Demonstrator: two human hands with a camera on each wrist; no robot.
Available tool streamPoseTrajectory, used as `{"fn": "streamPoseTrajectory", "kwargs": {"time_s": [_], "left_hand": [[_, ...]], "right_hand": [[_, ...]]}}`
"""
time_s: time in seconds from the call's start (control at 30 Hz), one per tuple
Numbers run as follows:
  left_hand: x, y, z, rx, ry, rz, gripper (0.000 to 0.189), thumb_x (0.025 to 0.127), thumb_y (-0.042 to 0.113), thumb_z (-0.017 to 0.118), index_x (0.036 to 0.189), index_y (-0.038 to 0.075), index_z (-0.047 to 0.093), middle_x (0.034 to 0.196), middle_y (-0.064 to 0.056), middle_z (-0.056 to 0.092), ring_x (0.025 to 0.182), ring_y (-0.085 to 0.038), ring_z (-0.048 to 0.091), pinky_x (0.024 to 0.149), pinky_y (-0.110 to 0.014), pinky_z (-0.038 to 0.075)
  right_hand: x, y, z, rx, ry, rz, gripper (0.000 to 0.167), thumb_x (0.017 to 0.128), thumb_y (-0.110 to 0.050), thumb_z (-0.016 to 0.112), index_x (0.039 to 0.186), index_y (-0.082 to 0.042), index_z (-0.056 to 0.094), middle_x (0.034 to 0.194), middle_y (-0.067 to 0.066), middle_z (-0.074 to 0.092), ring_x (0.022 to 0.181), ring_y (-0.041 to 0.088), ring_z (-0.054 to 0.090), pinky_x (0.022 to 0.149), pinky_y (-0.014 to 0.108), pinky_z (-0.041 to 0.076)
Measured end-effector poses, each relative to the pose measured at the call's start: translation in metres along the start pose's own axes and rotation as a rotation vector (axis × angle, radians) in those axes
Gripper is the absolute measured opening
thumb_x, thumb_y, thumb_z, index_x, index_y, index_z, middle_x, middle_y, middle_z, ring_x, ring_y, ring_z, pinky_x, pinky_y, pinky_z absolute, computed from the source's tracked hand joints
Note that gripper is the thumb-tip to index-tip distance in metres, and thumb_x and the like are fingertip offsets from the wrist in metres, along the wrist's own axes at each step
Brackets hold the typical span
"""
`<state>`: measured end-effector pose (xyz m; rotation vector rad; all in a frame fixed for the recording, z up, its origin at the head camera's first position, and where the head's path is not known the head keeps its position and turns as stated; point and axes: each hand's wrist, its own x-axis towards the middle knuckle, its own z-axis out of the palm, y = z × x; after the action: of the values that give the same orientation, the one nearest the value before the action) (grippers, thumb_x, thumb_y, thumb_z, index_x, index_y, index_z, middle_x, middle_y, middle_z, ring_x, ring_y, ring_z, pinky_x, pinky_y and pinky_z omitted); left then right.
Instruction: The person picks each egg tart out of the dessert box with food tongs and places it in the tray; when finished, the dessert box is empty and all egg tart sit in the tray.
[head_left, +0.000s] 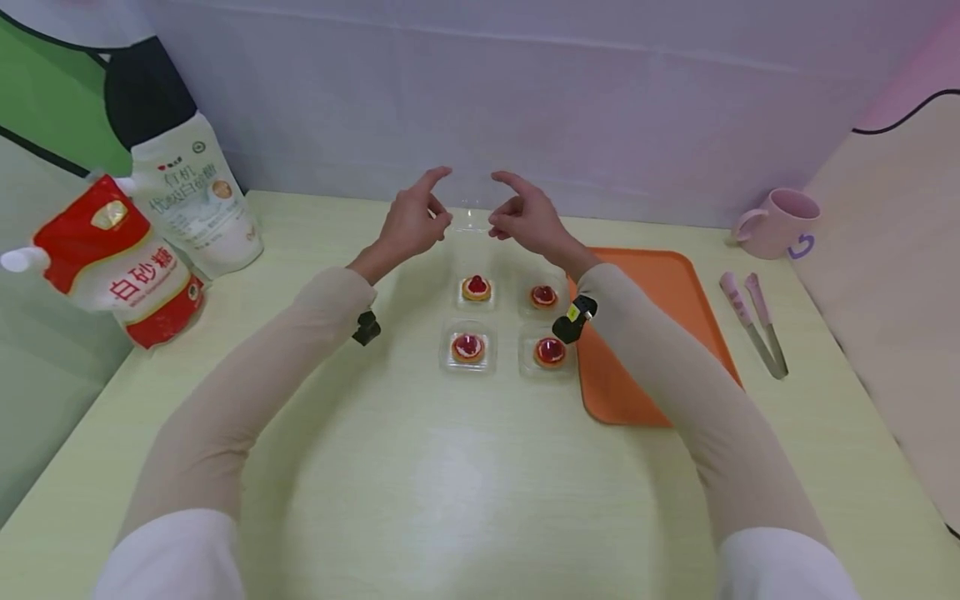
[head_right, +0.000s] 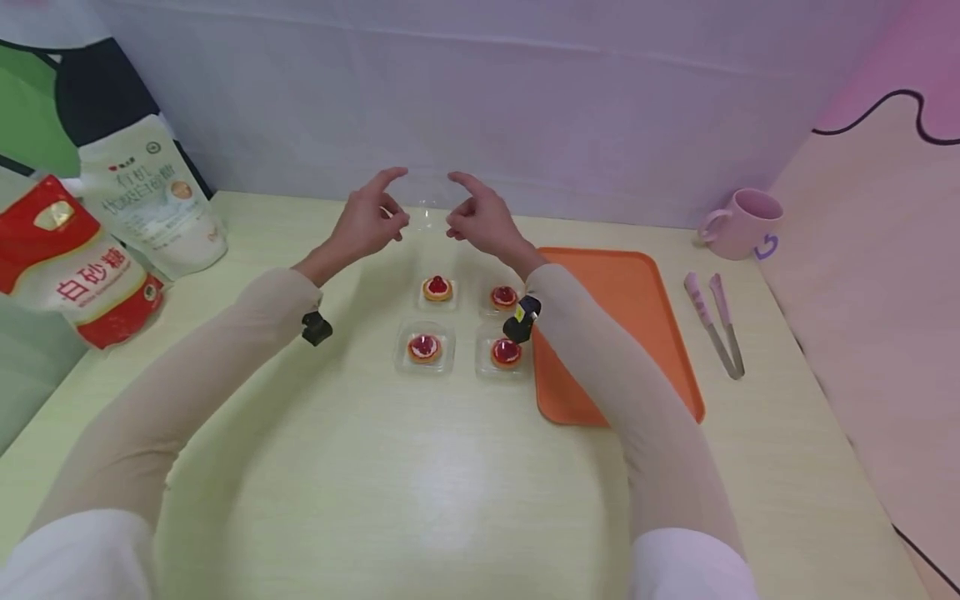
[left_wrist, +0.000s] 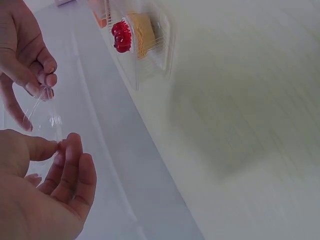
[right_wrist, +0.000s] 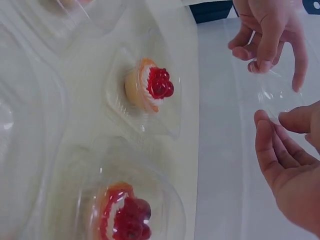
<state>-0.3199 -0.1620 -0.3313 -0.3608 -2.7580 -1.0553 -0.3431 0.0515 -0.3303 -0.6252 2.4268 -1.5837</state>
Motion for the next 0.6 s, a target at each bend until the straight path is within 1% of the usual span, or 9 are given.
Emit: {"fn": "streamPoseTrajectory", "kwargs": {"time_s": [0.07,0.17,0.33,0.43,0.53,0.6], "left_hand": [[0.005,-0.002,-0.001,-0.017,-0.039,-0.04,0.065,0.096,0.009,0.056,0.156,0.016,0.031,0.097,-0.018,0.071,0.075,-0.031,0.071,0.062,-0.03,0.049],[0.011,-0.007,-0.002,-0.046,-0.076,-0.097,0.066,0.096,0.008,0.057,0.156,0.016,0.031,0.099,-0.019,0.07,0.078,-0.032,0.071,0.063,-0.029,0.05],[0.016,-0.017,0.0,-0.079,-0.104,-0.18,0.064,0.096,0.008,0.058,0.155,0.016,0.033,0.101,-0.019,0.07,0.082,-0.032,0.071,0.063,-0.026,0.049],[0.018,-0.022,0.002,-0.086,-0.11,-0.211,0.064,0.096,0.009,0.058,0.155,0.016,0.034,0.1,-0.019,0.07,0.084,-0.033,0.071,0.062,-0.025,0.048],[0.021,-0.027,0.005,-0.099,-0.11,-0.229,0.065,0.094,0.007,0.059,0.154,0.016,0.035,0.097,-0.018,0.069,0.076,-0.028,0.07,0.061,-0.025,0.048],[0.023,-0.031,0.008,-0.12,-0.123,-0.242,0.066,0.094,0.006,0.059,0.155,0.016,0.034,0.097,-0.018,0.068,0.07,-0.021,0.068,0.06,-0.023,0.049]], "right_hand": [[0.004,0.001,0.001,-0.027,0.004,-0.012,0.066,0.098,-0.005,0.06,0.156,-0.015,0.033,0.111,0.03,0.065,0.09,0.034,0.07,0.082,0.032,0.058],[0.011,0.003,0.001,-0.052,-0.03,0.002,0.067,0.097,-0.005,0.061,0.157,-0.016,0.031,0.111,0.029,0.066,0.099,0.043,0.067,0.082,0.033,0.057],[0.025,0.007,-0.001,-0.127,-0.114,0.073,0.069,0.097,-0.007,0.061,0.157,-0.018,0.03,0.113,0.024,0.068,0.098,0.036,0.069,0.082,0.036,0.054],[0.032,0.009,-0.001,-0.15,-0.137,0.114,0.068,0.097,-0.008,0.063,0.156,-0.018,0.031,0.112,0.021,0.069,0.093,0.03,0.071,0.081,0.036,0.053],[0.039,0.011,0.001,-0.136,-0.146,0.146,0.068,0.096,-0.006,0.064,0.155,-0.016,0.033,0.108,0.02,0.069,0.086,0.023,0.071,0.085,0.04,0.053],[0.042,0.013,0.002,-0.12,-0.151,0.168,0.067,0.095,-0.005,0.064,0.154,-0.015,0.035,0.105,0.019,0.069,0.081,0.02,0.07,0.086,0.042,0.053]]}}
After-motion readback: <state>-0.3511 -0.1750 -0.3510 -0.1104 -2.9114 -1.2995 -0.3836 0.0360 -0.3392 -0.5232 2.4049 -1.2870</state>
